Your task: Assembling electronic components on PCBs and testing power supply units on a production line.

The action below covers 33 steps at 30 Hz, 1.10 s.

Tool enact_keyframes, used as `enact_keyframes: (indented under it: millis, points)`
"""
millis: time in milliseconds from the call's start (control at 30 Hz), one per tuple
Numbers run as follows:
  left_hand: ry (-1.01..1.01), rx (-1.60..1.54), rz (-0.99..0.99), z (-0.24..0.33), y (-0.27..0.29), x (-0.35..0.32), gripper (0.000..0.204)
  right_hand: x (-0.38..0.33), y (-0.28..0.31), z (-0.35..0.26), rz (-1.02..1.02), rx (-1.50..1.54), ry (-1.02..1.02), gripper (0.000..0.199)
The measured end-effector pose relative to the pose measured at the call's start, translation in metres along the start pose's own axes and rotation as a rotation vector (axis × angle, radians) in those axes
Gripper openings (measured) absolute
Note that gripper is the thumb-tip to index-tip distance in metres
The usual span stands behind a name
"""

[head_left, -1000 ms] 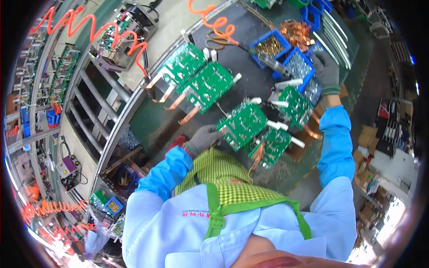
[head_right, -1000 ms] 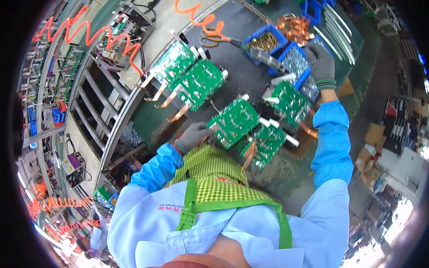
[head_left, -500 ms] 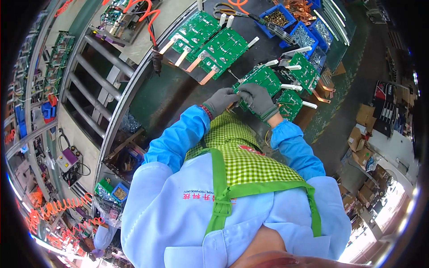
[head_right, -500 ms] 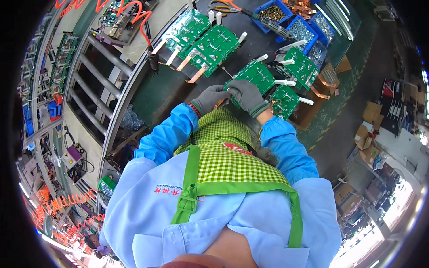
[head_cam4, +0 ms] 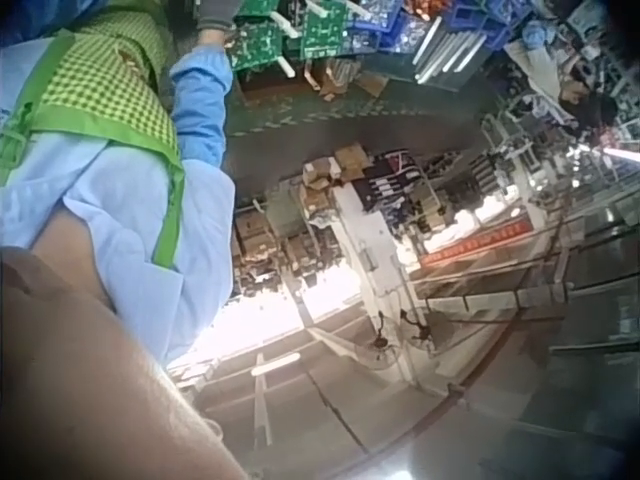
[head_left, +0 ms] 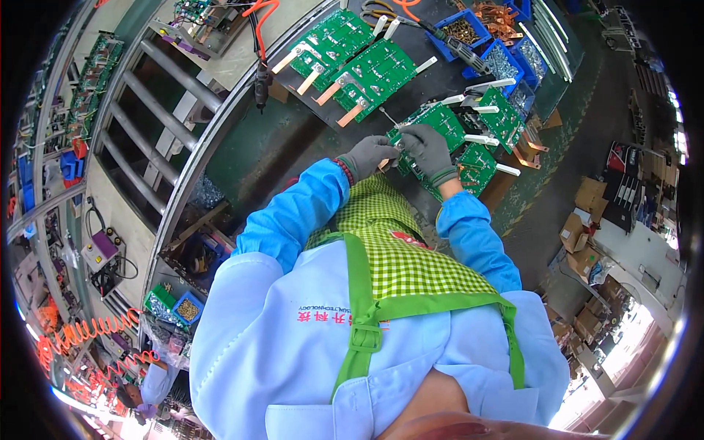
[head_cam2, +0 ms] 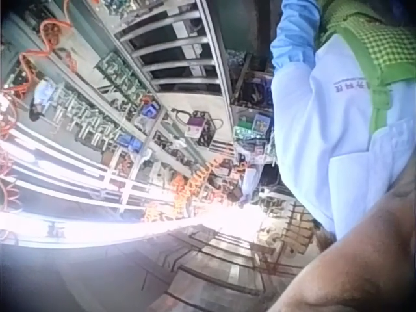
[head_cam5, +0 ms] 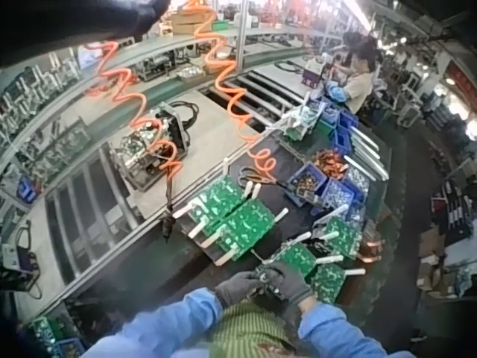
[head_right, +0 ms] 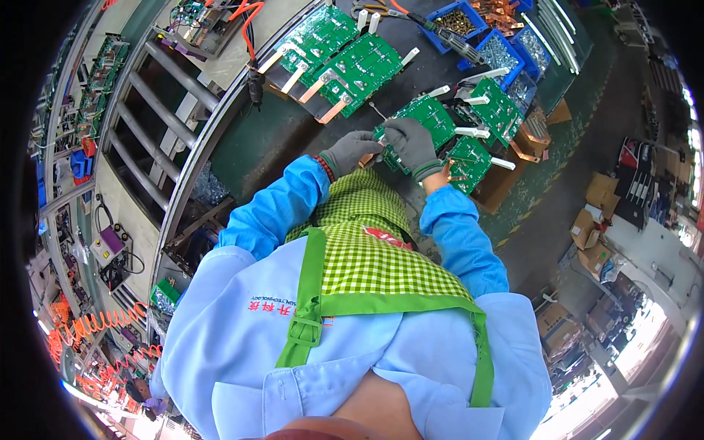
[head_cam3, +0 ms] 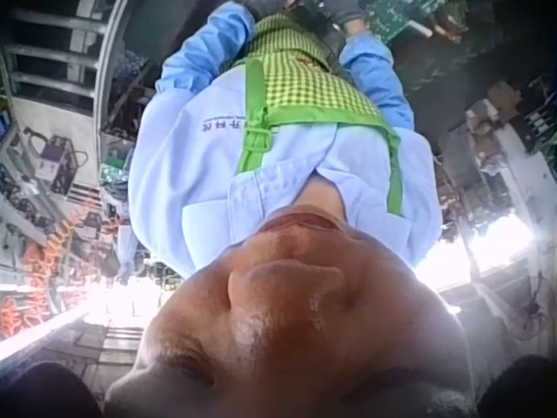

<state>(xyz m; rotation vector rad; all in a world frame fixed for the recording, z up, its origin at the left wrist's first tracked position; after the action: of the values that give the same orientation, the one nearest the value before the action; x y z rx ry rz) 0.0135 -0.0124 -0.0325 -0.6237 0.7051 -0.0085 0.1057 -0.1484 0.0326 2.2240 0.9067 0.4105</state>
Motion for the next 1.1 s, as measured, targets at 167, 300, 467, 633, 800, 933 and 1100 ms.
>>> enact_keyframes:
  millis: [167,300,467,633,800,933,1100]
  points:
    - [-0.034,0.053,-0.025,-0.002,0.003,0.004,0.013,-0.009,0.003,-0.002,-0.129,-0.039,-0.009,0.019]
    - [-0.046,0.061,-0.022,-0.004,0.004,0.006,0.014,-0.014,-0.005,-0.005,-0.039,-0.157,0.027,0.018]
    - [-0.035,0.084,-0.012,-0.003,0.003,0.005,0.014,-0.013,-0.009,-0.005,0.027,-0.155,0.053,0.017]
    - [-0.018,0.081,-0.013,-0.002,0.004,0.005,0.014,-0.015,-0.005,-0.007,-0.048,-0.201,0.078,0.016]
    - [-0.021,0.081,-0.091,0.000,0.006,0.004,0.014,-0.017,-0.010,-0.006,-0.030,-0.204,0.060,0.016]
    - [-0.025,0.062,-0.090,-0.001,0.005,0.002,0.013,-0.020,-0.015,-0.005,0.020,-0.218,0.007,0.020]
    - [-0.087,0.144,-0.080,0.001,0.005,0.002,0.012,-0.021,-0.019,-0.008,0.022,-0.275,-0.172,0.020]
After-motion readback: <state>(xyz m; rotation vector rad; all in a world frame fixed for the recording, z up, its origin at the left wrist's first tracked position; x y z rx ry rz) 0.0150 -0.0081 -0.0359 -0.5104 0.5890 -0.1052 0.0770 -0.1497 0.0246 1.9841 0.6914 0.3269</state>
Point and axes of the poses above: each hand's wrist, its own x-axis towards the middle knuckle, its own y-axis out of the back of the hand, z = x × y, the point moved 2 cm from there along x, towards the middle knuckle, and after that the axes turned 4 degrees about -x, right-handed, at the moved point
